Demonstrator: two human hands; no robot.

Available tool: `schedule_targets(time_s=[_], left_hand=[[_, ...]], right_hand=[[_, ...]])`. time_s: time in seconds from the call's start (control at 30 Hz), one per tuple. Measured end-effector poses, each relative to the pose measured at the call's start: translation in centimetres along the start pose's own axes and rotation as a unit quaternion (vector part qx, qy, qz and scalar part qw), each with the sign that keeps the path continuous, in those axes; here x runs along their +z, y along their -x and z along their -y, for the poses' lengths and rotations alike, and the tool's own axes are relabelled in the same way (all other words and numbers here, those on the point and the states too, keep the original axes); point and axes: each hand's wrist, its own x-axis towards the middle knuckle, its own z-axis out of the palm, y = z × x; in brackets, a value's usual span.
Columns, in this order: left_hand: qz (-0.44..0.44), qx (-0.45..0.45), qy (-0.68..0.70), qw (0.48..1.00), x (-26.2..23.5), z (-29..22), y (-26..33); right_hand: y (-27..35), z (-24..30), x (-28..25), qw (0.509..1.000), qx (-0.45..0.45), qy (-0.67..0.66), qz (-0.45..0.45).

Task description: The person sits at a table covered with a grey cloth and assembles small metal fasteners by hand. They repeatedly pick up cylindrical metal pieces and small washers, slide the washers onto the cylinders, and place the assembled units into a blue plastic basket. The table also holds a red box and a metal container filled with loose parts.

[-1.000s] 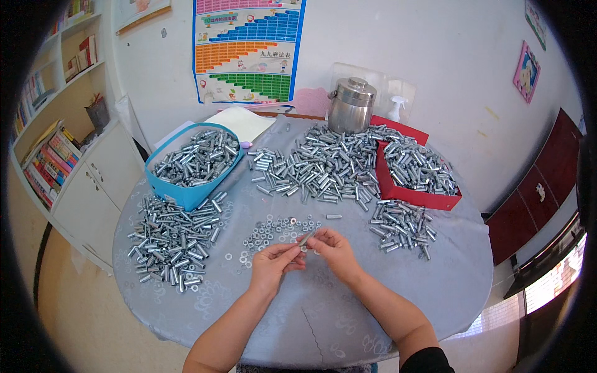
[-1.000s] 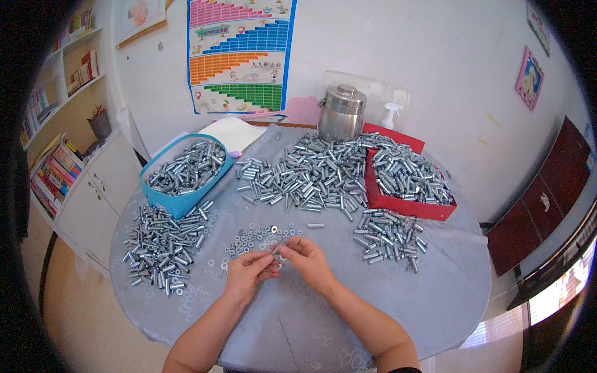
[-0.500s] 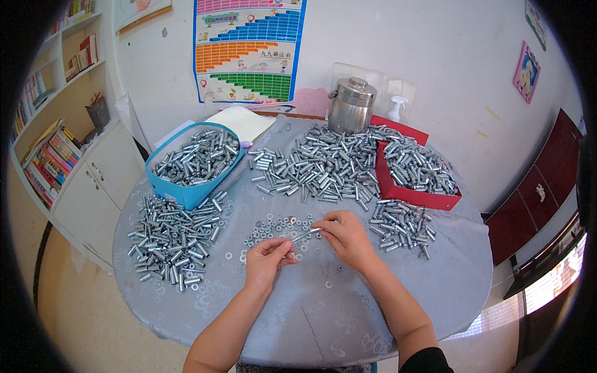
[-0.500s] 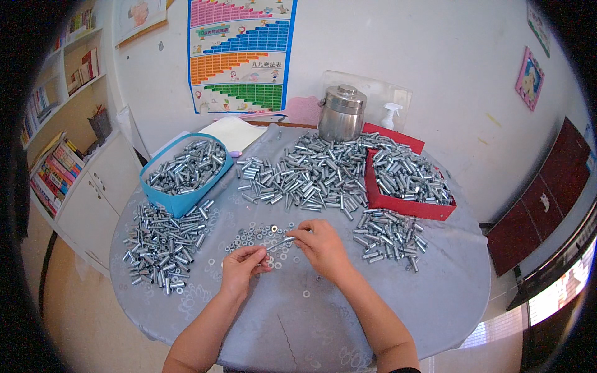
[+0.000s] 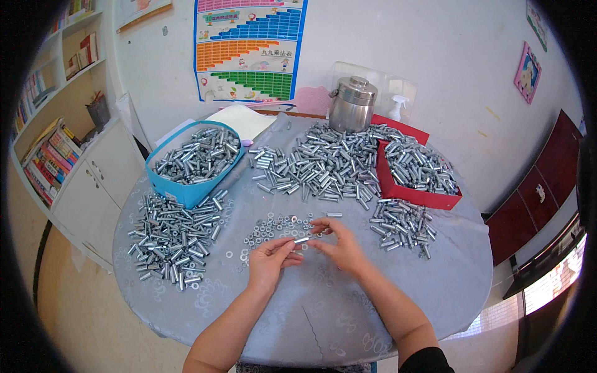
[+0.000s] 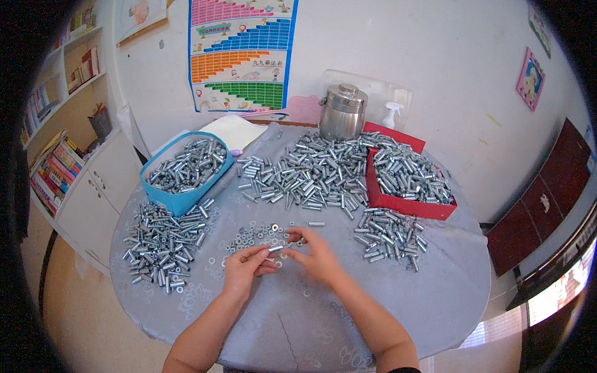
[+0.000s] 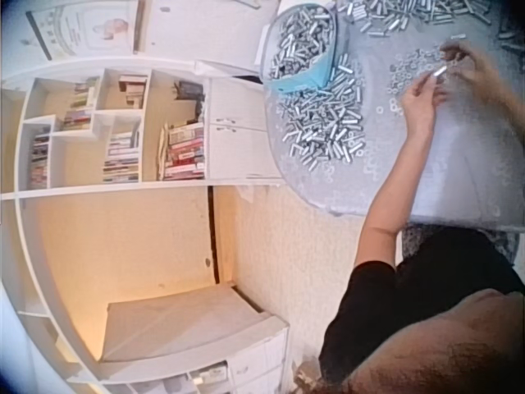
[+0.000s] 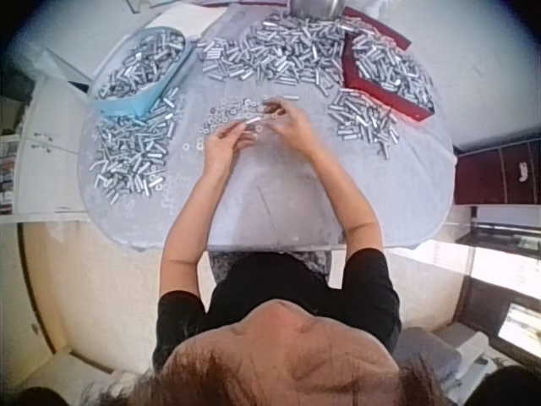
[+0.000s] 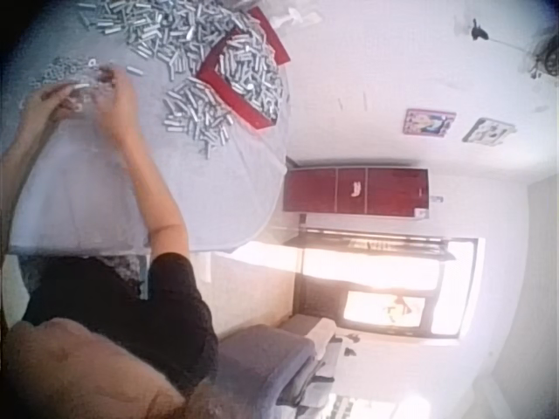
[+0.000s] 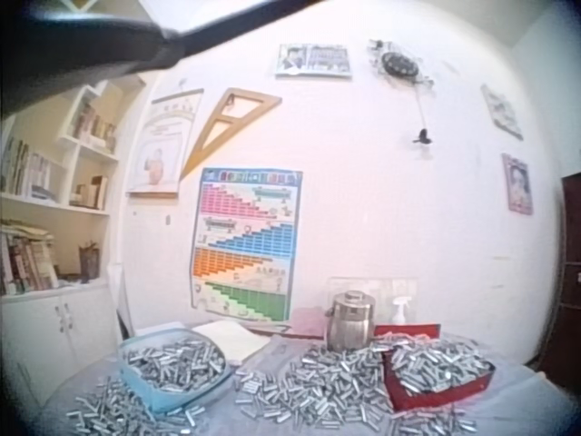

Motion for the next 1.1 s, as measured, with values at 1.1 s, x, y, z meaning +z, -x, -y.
schedule_targets(time_s=[1.1], left_hand=[[0.018,-0.116,0.078,0.99,-1.2,-0.3,-0.5]], right_hand=[[0.4,-0.7,0.3,0.988,0.078,-0.133,0.006]])
